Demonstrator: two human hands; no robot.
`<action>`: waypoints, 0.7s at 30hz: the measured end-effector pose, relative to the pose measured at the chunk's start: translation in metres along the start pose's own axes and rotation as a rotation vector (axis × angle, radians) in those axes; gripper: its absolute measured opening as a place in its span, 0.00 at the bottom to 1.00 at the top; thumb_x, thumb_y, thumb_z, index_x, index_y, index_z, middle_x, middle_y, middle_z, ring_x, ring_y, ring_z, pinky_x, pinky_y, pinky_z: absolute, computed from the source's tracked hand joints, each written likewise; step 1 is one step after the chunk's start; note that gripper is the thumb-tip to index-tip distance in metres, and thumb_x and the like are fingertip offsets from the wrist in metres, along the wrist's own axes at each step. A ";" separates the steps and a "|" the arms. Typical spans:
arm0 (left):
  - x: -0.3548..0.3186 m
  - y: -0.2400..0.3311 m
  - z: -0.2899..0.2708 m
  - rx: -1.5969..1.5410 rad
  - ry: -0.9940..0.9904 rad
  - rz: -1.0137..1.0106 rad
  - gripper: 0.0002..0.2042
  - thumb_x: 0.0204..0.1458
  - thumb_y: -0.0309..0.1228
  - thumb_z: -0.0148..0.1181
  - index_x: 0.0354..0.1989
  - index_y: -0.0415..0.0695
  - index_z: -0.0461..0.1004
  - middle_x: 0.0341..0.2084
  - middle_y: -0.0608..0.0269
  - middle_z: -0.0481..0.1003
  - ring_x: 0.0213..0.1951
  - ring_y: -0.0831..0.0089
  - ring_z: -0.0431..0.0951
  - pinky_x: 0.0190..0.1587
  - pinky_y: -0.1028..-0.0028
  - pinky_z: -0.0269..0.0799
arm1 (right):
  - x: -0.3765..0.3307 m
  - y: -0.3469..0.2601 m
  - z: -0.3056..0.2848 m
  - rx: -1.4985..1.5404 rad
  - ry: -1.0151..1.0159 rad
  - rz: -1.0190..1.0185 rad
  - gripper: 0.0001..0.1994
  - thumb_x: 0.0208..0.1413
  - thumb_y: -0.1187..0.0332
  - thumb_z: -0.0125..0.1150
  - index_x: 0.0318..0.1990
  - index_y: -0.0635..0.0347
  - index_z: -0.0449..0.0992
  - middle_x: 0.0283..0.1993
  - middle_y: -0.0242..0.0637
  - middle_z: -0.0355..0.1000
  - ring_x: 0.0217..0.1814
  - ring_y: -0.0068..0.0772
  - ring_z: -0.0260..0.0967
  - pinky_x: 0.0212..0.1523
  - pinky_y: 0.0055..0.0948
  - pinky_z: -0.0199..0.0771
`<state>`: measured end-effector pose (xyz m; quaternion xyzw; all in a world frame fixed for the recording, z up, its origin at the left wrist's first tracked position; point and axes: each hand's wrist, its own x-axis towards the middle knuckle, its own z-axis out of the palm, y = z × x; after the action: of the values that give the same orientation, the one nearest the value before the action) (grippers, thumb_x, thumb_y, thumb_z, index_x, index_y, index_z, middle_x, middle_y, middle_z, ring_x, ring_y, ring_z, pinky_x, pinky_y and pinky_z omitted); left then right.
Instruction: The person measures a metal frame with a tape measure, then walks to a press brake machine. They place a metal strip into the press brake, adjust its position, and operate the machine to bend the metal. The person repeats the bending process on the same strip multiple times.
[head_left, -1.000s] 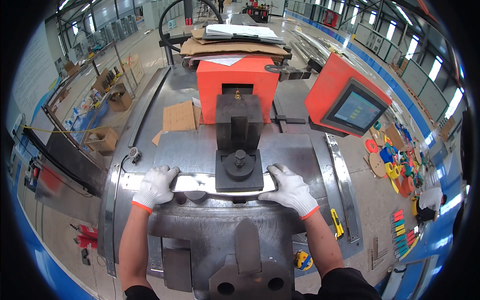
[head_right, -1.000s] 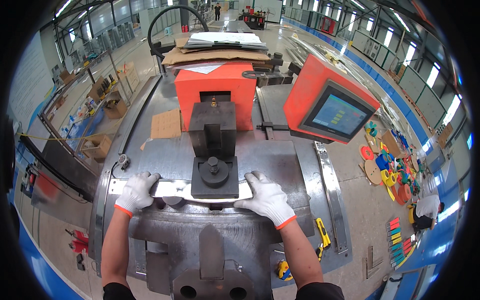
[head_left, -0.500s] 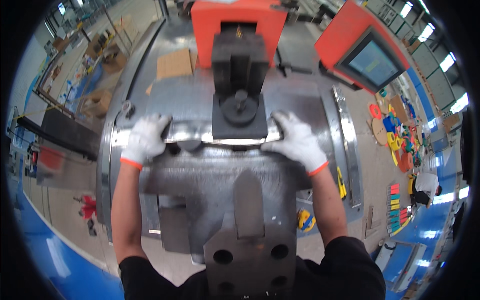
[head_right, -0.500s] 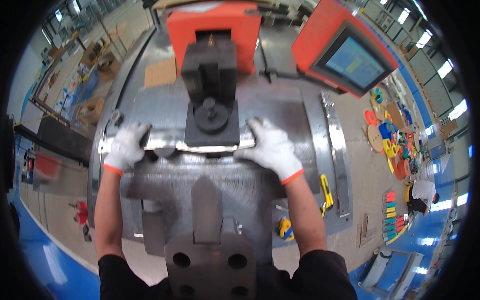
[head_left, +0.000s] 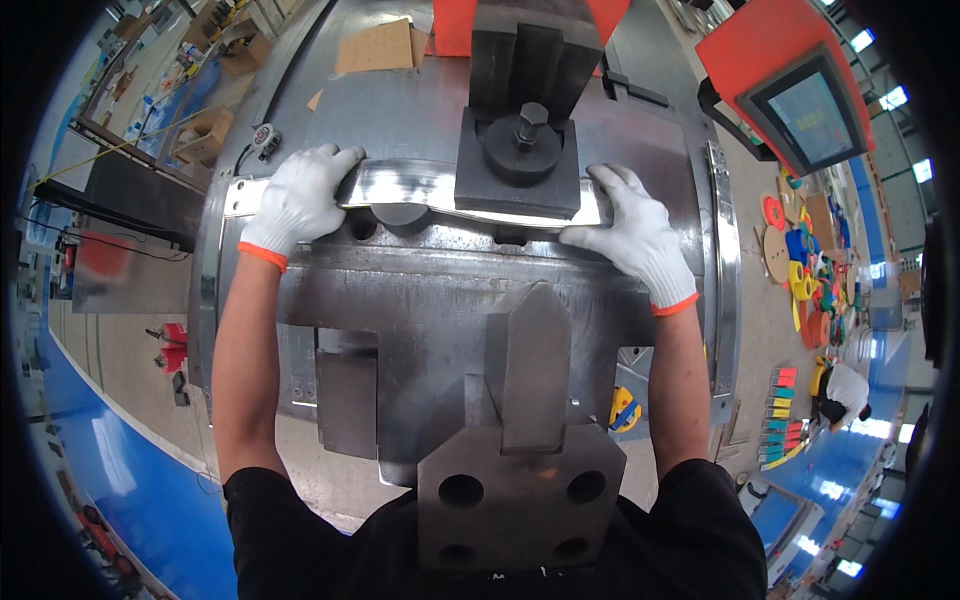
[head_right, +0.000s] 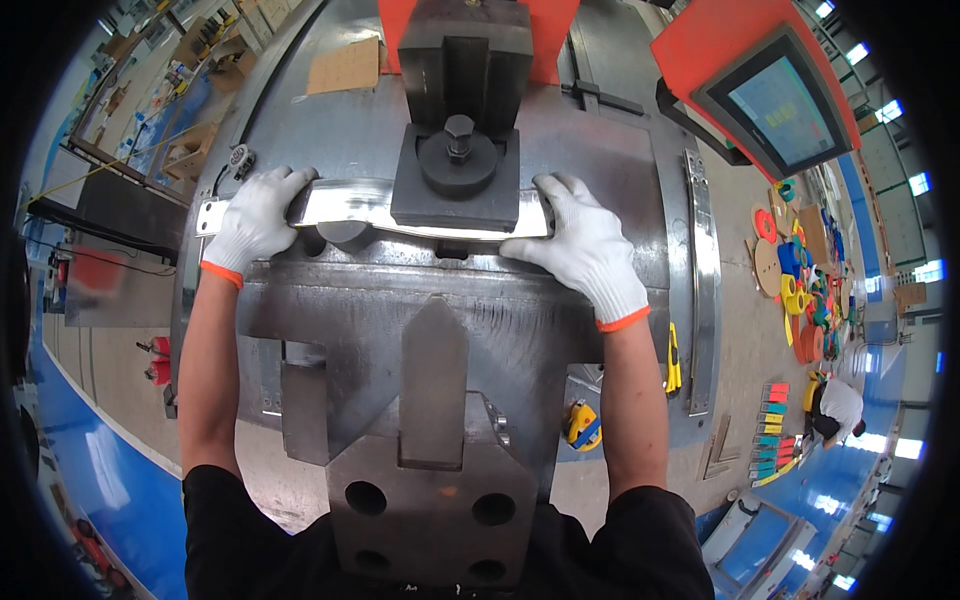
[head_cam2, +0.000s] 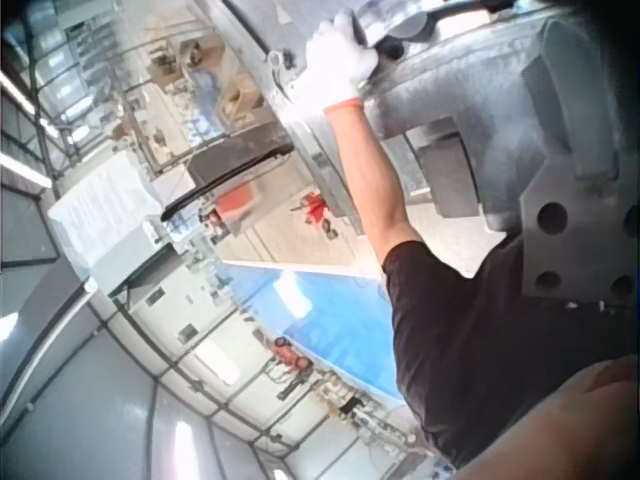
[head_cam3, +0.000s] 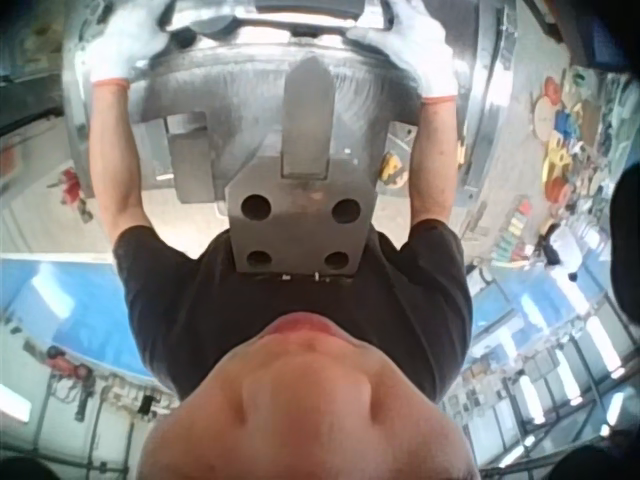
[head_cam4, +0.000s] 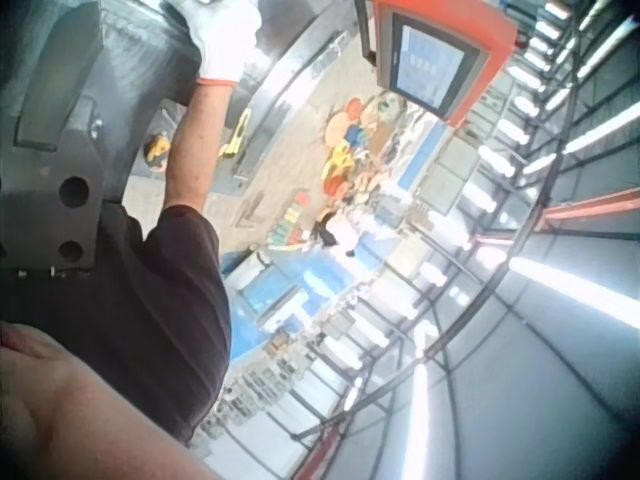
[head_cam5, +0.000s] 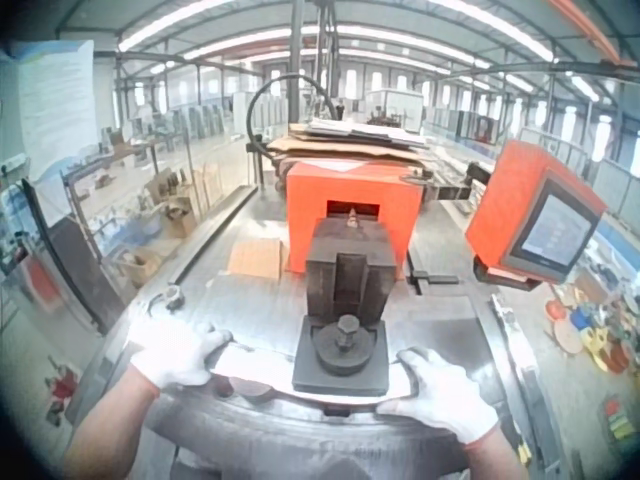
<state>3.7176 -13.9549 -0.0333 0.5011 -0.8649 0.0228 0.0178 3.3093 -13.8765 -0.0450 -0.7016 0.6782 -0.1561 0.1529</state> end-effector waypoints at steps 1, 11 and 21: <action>-0.001 -0.002 0.000 -0.001 -0.006 -0.002 0.27 0.43 0.24 0.64 0.58 0.46 0.76 0.39 0.48 0.78 0.45 0.45 0.80 0.52 0.54 0.76 | 0.000 0.000 0.002 -0.004 0.009 -0.012 0.49 0.39 0.41 0.82 0.70 0.53 0.72 0.74 0.44 0.67 0.66 0.48 0.75 0.66 0.40 0.77; 0.002 0.006 -0.001 -0.058 -0.046 -0.049 0.29 0.45 0.22 0.64 0.61 0.46 0.74 0.44 0.47 0.78 0.51 0.46 0.79 0.55 0.54 0.76 | -0.002 0.005 0.000 0.044 -0.005 -0.059 0.51 0.40 0.42 0.82 0.73 0.53 0.68 0.76 0.46 0.64 0.70 0.51 0.72 0.68 0.40 0.76; 0.000 0.004 0.006 -0.039 0.024 -0.014 0.29 0.43 0.21 0.62 0.60 0.47 0.75 0.40 0.48 0.77 0.48 0.46 0.79 0.52 0.53 0.75 | -0.004 0.010 0.000 0.096 -0.028 -0.046 0.54 0.38 0.46 0.84 0.75 0.53 0.65 0.78 0.50 0.61 0.73 0.55 0.68 0.72 0.42 0.73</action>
<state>3.7143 -13.9535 -0.0394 0.5064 -0.8614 0.0117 0.0381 3.3001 -13.8725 -0.0491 -0.7110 0.6514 -0.1823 0.1924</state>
